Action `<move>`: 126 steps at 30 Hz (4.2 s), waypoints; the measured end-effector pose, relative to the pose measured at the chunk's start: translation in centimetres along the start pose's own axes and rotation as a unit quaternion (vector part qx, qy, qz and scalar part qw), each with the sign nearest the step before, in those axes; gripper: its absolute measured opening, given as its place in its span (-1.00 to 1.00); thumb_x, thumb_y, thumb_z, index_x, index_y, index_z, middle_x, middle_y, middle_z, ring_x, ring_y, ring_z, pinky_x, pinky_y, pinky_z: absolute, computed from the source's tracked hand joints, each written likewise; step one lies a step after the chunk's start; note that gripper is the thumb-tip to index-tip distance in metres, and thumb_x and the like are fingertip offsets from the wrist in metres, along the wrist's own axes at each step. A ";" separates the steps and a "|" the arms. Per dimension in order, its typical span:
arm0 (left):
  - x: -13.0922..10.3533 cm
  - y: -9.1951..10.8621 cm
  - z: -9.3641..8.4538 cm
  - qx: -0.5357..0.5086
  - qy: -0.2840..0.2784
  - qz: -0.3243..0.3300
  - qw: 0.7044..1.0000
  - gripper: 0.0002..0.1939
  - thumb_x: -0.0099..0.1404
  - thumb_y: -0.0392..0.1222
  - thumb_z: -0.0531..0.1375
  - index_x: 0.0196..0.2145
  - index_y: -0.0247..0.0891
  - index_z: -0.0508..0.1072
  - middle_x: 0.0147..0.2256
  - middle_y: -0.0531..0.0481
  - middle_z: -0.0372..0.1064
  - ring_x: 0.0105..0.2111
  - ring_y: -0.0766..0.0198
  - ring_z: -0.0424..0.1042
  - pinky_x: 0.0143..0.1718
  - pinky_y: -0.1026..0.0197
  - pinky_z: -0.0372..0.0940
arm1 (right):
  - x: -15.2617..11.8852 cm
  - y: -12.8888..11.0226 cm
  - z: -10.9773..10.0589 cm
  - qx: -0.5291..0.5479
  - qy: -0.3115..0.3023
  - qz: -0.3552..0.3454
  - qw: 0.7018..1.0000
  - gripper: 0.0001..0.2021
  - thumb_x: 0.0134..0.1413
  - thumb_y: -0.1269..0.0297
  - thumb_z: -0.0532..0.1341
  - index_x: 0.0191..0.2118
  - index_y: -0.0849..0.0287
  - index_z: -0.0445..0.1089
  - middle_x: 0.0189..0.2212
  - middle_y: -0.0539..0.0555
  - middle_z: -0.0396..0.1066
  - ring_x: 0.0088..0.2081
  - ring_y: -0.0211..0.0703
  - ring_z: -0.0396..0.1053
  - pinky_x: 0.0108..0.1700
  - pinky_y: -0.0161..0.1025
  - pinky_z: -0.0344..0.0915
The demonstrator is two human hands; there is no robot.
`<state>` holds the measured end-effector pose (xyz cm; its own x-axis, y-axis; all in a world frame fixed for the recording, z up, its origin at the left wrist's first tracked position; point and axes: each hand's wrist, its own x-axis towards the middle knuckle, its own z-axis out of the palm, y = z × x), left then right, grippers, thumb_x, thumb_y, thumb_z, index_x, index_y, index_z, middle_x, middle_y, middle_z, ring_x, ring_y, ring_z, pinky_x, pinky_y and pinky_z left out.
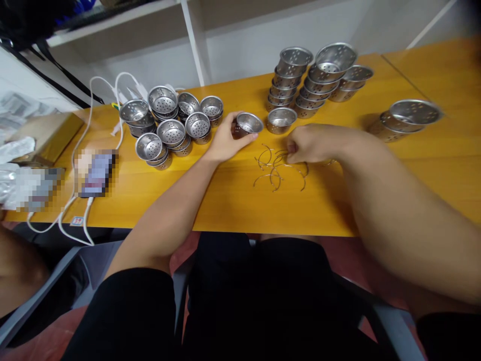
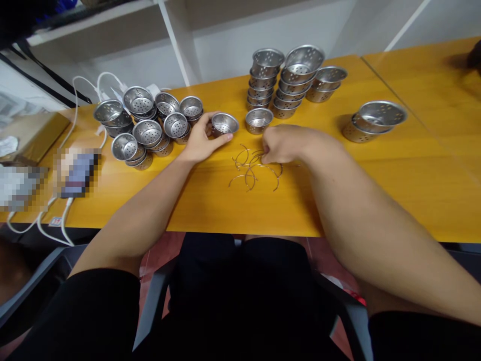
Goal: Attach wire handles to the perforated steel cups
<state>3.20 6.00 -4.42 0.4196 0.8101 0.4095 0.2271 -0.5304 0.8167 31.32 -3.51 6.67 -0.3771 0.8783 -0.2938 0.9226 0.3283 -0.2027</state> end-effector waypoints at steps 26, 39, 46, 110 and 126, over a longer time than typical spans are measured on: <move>0.8 -1.9 0.0 -0.053 0.005 0.049 0.997 0.20 0.14 0.67 0.58 0.40 -0.14 0.28 0.36 -0.34 0.47 0.38 -0.22 0.61 0.54 -0.45 0.47 | 0.6 2.1 0.2 0.202 0.208 -0.132 0.948 -0.75 0.12 0.44 0.41 -0.09 0.03 0.54 -0.32 0.07 0.54 -0.30 0.06 0.50 -0.13 0.02 0.46; 0.3 0.8 -0.6 -0.001 0.051 0.048 0.998 0.14 0.00 0.63 0.69 0.23 -0.19 0.47 0.17 -0.26 0.63 0.17 -0.16 0.70 0.38 -0.36 0.60 | 3.1 3.2 2.1 0.332 0.321 -0.156 0.873 -0.90 0.36 0.45 0.45 -0.18 0.09 0.60 -0.36 0.10 0.58 -0.38 -0.09 0.43 -0.29 -0.09 0.34; 0.0 0.6 0.1 0.029 0.037 0.039 0.998 0.12 0.15 0.42 0.72 0.37 -0.17 0.33 0.31 -0.34 0.49 0.41 -0.29 0.54 0.52 -0.41 0.46 | 3.8 2.2 2.6 0.390 0.335 -0.167 0.841 -0.79 0.31 0.30 0.58 -0.11 0.05 0.55 -0.52 -0.06 0.35 -0.48 -0.17 0.23 -0.37 -0.10 0.21; -1.4 4.7 2.2 -0.024 -0.055 0.039 0.997 -0.13 0.35 0.10 0.60 0.38 -0.21 0.29 0.31 -0.34 0.52 0.30 -0.15 0.65 0.45 -0.27 0.56 | 1.9 -2.6 2.5 0.485 0.254 -0.197 0.813 -0.35 -0.04 -0.56 0.70 -0.32 -0.15 0.52 -0.51 -0.02 0.49 -0.53 -0.01 0.36 -0.49 0.05 0.35; -0.8 2.7 2.0 0.011 0.010 0.014 1.000 -0.13 0.33 0.02 0.63 0.35 -0.16 0.24 0.32 -0.35 0.52 0.34 -0.20 0.65 0.51 -0.32 0.54 | 1.9 -1.1 2.7 0.334 0.355 -0.196 0.851 -0.69 0.45 -0.27 0.51 -0.05 -0.21 0.67 -0.03 0.17 0.68 0.01 0.35 0.57 0.05 0.33 0.55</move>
<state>5.24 3.45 -3.30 0.4080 0.7998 0.4402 0.2344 -0.5578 0.7962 29.32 -3.14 3.79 -0.2817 0.8134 0.5090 0.3952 0.5817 -0.7109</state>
